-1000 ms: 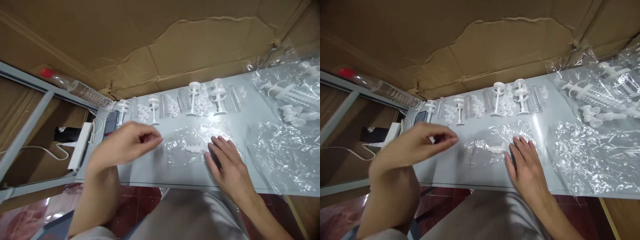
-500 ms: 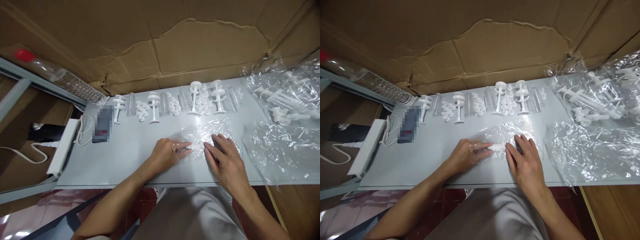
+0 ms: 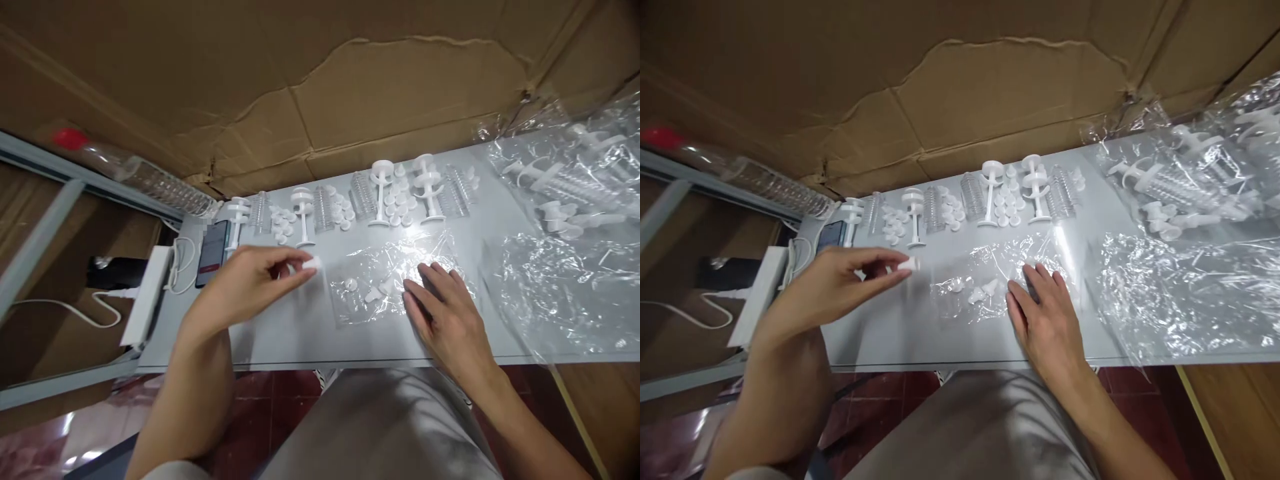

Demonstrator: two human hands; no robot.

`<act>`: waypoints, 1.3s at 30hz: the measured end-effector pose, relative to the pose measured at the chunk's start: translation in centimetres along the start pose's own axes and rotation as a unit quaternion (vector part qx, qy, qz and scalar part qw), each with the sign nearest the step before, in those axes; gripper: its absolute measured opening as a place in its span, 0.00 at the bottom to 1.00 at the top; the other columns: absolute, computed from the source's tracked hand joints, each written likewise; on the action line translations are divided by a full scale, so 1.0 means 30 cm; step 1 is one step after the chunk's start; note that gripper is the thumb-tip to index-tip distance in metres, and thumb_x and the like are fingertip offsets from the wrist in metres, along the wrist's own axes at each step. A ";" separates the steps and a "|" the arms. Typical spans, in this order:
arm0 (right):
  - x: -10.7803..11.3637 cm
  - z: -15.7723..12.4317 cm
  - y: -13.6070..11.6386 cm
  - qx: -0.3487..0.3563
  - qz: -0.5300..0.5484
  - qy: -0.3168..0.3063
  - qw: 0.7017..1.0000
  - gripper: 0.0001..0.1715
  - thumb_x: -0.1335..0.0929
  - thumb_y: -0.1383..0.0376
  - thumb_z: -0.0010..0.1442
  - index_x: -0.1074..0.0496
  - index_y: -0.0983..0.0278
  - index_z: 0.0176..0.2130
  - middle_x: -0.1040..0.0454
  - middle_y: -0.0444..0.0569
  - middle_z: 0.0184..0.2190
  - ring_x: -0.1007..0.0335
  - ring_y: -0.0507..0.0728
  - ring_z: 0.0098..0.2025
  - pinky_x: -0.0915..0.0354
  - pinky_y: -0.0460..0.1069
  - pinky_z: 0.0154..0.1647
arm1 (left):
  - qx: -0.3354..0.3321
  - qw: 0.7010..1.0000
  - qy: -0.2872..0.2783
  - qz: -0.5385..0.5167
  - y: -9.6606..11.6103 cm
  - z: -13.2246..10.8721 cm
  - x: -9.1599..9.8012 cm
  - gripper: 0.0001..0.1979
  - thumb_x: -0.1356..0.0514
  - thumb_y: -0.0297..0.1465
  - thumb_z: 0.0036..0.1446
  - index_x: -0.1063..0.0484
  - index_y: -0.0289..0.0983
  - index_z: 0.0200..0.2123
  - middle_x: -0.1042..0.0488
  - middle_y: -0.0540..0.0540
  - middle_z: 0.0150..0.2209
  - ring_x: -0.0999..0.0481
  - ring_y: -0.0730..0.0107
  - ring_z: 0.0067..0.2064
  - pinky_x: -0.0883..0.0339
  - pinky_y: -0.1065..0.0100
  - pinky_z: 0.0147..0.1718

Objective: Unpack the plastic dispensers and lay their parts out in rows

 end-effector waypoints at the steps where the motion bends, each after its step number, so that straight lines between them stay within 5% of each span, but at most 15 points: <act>1: -0.002 -0.001 0.001 0.000 0.000 0.000 1.000 0.12 0.29 0.69 0.69 0.19 0.69 0.50 0.22 0.64 0.57 0.26 0.73 0.64 0.32 0.73 0.66 | -0.034 0.999 0.013 0.015 0.050 0.043 0.026 0.15 0.35 0.44 0.65 0.16 0.39 0.42 0.21 0.51 0.26 0.27 0.73 0.26 0.35 0.70 0.28; 4: -0.005 -0.003 0.001 0.001 -0.003 0.004 1.000 0.12 0.29 0.69 0.69 0.19 0.70 0.51 0.22 0.64 0.58 0.26 0.74 0.64 0.32 0.73 0.66 | -0.163 0.985 0.030 0.050 0.262 0.231 0.045 0.14 0.36 0.41 0.67 0.16 0.39 0.45 0.18 0.49 0.31 0.23 0.71 0.30 0.32 0.68 0.35; 9: -0.014 -0.005 0.005 -0.014 -0.007 -0.009 1.000 0.13 0.31 0.68 0.71 0.19 0.68 0.51 0.23 0.63 0.60 0.28 0.73 0.66 0.33 0.72 0.67 | -0.317 0.930 -0.041 0.183 0.673 0.574 -0.127 0.12 0.39 0.35 0.68 0.16 0.36 0.43 0.17 0.45 0.39 0.18 0.61 0.44 0.30 0.62 0.47; 13: -0.020 -0.007 0.012 -0.035 -0.004 -0.014 0.999 0.13 0.32 0.67 0.72 0.19 0.67 0.51 0.23 0.61 0.60 0.28 0.71 0.66 0.34 0.70 0.69 | -0.242 0.903 -0.127 0.331 0.856 0.725 -0.296 0.09 0.34 0.25 0.61 0.15 0.34 0.43 0.18 0.42 0.41 0.18 0.53 0.49 0.28 0.60 0.48; 17: -0.023 -0.009 0.016 -0.038 0.007 -0.023 0.999 0.13 0.33 0.67 0.73 0.20 0.67 0.51 0.23 0.61 0.60 0.29 0.70 0.67 0.35 0.69 0.70 | -0.167 0.873 -0.200 0.413 0.886 0.777 -0.390 0.02 0.29 0.26 0.58 0.14 0.37 0.35 0.18 0.42 0.34 0.19 0.52 0.46 0.28 0.56 0.52; 21: -0.018 -0.010 0.021 -0.035 0.014 -0.015 0.999 0.13 0.32 0.67 0.72 0.20 0.69 0.52 0.23 0.62 0.60 0.29 0.71 0.67 0.35 0.70 0.70 | -0.161 0.881 -0.191 0.401 0.859 0.816 -0.389 0.06 0.29 0.33 0.60 0.15 0.38 0.40 0.18 0.44 0.39 0.19 0.54 0.51 0.28 0.58 0.56; 25: -0.016 -0.010 0.028 -0.038 0.023 -0.011 0.999 0.13 0.32 0.67 0.72 0.20 0.69 0.52 0.22 0.61 0.59 0.28 0.70 0.66 0.34 0.70 0.69 | -0.214 0.919 -0.112 0.313 0.837 0.771 -0.255 0.16 0.31 0.41 0.61 0.17 0.33 0.45 0.21 0.44 0.42 0.18 0.50 0.53 0.28 0.57 0.51; 29: -0.009 -0.011 0.030 -0.025 0.026 0.014 0.999 0.13 0.30 0.66 0.71 0.21 0.71 0.52 0.21 0.62 0.58 0.25 0.71 0.63 0.33 0.70 0.69 | -0.269 0.934 -0.037 0.234 0.704 0.527 -0.024 0.18 0.39 0.41 0.68 0.18 0.33 0.35 0.29 0.50 0.29 0.20 0.65 0.39 0.32 0.63 0.43; 32: -0.004 -0.010 0.027 -0.015 0.021 0.021 0.999 0.14 0.30 0.67 0.70 0.21 0.72 0.51 0.21 0.63 0.57 0.25 0.73 0.62 0.33 0.72 0.68 | -0.171 0.975 -0.063 0.126 0.439 0.282 0.067 0.16 0.39 0.39 0.67 0.18 0.36 0.32 0.26 0.52 0.24 0.29 0.75 0.26 0.38 0.70 0.30; 36: 0.004 -0.002 0.013 -0.006 0.020 -0.001 1.000 0.15 0.30 0.66 0.70 0.20 0.71 0.53 0.22 0.64 0.57 0.26 0.74 0.64 0.33 0.73 0.67 | 0.003 0.991 -0.132 -0.008 0.054 0.029 -0.046 0.13 0.37 0.38 0.63 0.14 0.40 0.35 0.20 0.51 0.24 0.27 0.73 0.24 0.38 0.71 0.25; 39: 0.009 0.008 -0.002 -0.001 0.005 -0.013 1.000 0.16 0.31 0.64 0.71 0.20 0.67 0.54 0.23 0.64 0.57 0.28 0.74 0.65 0.33 0.74 0.65 | 0.043 0.990 -0.085 -0.100 -0.060 -0.034 -0.198 0.11 0.34 0.38 0.62 0.12 0.41 0.40 0.17 0.49 0.31 0.23 0.71 0.30 0.33 0.71 0.30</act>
Point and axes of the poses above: each hand's wrist, its own z-axis towards the middle knuckle, its own x-axis out of the back of the hand, y = z × x, the point moved 5 cm from there along z, towards the middle knuckle
